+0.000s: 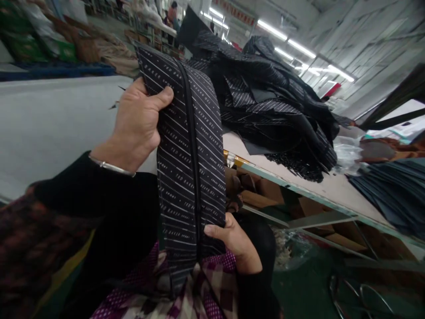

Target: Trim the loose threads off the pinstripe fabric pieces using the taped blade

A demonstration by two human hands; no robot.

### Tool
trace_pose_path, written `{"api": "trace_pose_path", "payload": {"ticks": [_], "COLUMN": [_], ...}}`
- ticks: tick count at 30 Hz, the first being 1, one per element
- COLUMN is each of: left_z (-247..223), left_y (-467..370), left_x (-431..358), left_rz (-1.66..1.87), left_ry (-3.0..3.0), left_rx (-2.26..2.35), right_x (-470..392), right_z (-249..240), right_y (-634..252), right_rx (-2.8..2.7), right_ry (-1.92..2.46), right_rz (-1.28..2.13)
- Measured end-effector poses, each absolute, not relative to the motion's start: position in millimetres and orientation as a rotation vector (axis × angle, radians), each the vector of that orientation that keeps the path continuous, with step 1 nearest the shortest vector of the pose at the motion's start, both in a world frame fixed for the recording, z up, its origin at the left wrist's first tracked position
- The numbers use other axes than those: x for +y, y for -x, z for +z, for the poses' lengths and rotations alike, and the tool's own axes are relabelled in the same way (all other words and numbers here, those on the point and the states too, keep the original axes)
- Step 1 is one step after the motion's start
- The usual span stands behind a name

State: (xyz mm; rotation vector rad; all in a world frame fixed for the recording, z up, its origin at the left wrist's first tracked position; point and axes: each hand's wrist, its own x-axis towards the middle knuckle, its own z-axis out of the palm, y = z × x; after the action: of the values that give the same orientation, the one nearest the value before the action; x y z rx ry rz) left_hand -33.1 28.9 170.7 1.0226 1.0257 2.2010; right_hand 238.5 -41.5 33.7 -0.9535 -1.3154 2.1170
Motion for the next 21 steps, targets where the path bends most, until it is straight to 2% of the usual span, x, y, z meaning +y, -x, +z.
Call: {"api": "trace_pose_path", "payload": {"ticks": [6,12,21], "left_z": [175.4,185.1,211.1], "left_y": [127.9,221.6,324.4], "left_x": [9.2,-37.6,6.8], "left_rz": [2.217,2.159,2.181], "left_ry": [-0.901,-0.838,-0.885], "left_rx": [1.232,1.439,1.735], "right_x": [-60.6,-85.4,-54.0], "right_z": [48.0,30.2,47.3], "right_y": [-188.0,-91.2,35.8], "right_rx": [-1.412,-1.284,-1.321], "right_ry": [0.813,0.583,0.579], "right_rz": [2.307,2.476,2.433]}}
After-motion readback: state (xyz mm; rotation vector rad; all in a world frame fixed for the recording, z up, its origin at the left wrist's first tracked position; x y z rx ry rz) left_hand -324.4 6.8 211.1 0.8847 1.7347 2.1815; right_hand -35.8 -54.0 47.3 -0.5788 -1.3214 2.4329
